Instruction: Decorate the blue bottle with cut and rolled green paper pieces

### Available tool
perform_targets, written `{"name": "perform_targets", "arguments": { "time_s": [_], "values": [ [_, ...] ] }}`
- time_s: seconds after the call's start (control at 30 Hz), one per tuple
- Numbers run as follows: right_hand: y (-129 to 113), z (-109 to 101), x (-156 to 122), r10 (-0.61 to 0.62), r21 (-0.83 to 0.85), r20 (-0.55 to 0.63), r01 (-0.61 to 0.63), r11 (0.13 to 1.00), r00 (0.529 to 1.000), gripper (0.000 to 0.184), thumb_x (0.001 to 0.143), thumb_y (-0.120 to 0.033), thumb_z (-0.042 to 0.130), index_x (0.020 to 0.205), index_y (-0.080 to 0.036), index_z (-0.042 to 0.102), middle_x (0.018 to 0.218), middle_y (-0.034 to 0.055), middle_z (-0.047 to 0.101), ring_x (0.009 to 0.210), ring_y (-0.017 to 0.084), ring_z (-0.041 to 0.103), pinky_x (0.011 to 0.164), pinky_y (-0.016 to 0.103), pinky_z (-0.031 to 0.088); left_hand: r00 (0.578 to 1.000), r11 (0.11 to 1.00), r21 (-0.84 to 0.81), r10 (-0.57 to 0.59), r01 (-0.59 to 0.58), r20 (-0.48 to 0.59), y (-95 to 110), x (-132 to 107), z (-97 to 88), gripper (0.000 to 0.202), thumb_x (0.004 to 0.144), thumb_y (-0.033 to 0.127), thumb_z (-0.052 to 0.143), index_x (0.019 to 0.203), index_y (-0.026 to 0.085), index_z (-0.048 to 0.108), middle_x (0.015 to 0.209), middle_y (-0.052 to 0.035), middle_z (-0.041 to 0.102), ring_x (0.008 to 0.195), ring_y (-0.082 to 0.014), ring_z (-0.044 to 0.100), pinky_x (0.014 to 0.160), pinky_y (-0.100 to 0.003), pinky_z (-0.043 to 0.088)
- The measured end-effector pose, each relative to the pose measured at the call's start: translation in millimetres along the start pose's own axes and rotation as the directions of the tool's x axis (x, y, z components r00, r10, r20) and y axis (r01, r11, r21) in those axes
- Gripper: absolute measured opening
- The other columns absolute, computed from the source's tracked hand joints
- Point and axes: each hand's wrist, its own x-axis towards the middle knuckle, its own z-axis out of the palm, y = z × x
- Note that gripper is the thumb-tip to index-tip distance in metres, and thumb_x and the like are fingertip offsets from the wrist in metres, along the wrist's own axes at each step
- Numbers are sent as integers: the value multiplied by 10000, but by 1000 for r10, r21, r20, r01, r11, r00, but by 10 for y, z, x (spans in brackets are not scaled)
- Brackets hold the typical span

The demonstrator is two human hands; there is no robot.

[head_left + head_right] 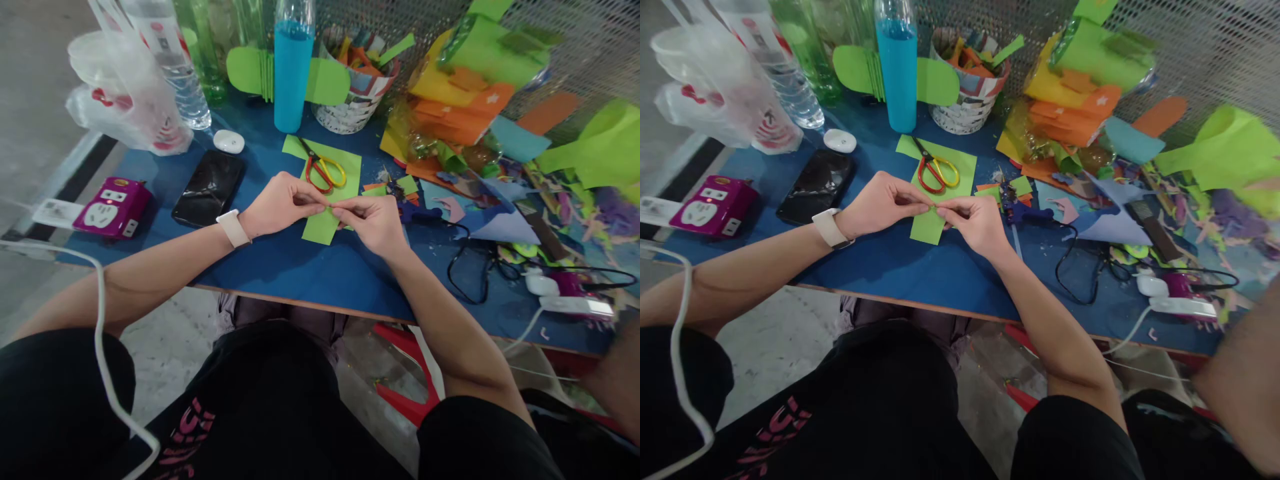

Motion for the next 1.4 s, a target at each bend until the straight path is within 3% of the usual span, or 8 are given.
{"name": "perform_targets", "arguments": {
  "time_s": [0.33,0.53,0.73,0.9,1.0,1.1,1.2,1.4],
  "values": [
    [-15,-19,2,45,-17,54,-44,999,998,487,857,-693,996,952,-217,954,829,74,879,654,228,835,672,374,745,1000,1000,13,-13,12,27,13,-38,-15,166,974,306,883,1065,185,951,971,-85,917,870,-230,866,802,-320,704],
    [-26,-12,-3,70,-32,95,-67,997,993,551,872,-745,961,989,-206,948,767,57,850,632,219,819,655,364,724,994,961,260,68,-88,84,124,-39,-130,186,1052,343,806,1078,230,951,1062,-63,928,919,-232,866,884,-327,675],
    [-31,-2,-20,69,-15,94,-68,998,993,594,858,-766,960,1007,-191,948,795,73,859,640,219,813,676,389,748,996,851,525,-27,-23,86,315,-279,-701,351,1099,402,734,1395,270,866,1392,-54,870,1279,-308,828,1217,-431,617],
    [-64,15,-36,49,-40,74,-47,998,996,585,864,-760,962,1006,-193,953,820,84,872,652,225,819,685,402,756,993,780,614,-101,117,-61,-10,-841,-1370,862,1049,354,683,1833,134,399,1833,-200,510,1714,-429,499,1452,-660,363],
    [-71,28,-36,47,-61,75,-42,997,996,571,873,-749,962,1018,-196,957,821,84,872,657,227,818,695,409,759,971,835,500,-159,229,-179,-263,-1093,-1550,1013,965,328,722,1857,127,285,1945,-220,312,1831,-414,303,1492,-706,230],
    [-57,38,-32,47,-61,82,-42,997,996,539,877,-719,973,1020,-200,959,818,80,870,654,223,813,697,412,761,939,904,293,-245,312,-243,-427,-1190,-1527,1022,924,308,758,1834,226,299,1912,-203,399,1827,-362,342,1483,-706,263],
    [-34,43,-29,36,-53,84,-31,998,996,532,879,-716,973,1023,-205,961,820,80,871,658,224,814,689,411,757,911,943,161,-224,293,-345,-499,-1189,-1433,998,855,237,784,1768,264,383,1848,-176,517,1788,-329,432,1493,-671,280],
    [-8,43,-31,40,-60,93,-35,998,995,573,866,-756,965,1029,-207,963,819,80,871,659,225,812,689,418,757,906,955,128,-204,268,-370,-538,-1148,-1386,1123,745,172,812,1779,313,396,1963,-111,327,1848,-338,288,1509,-665,223]
  ]
}}
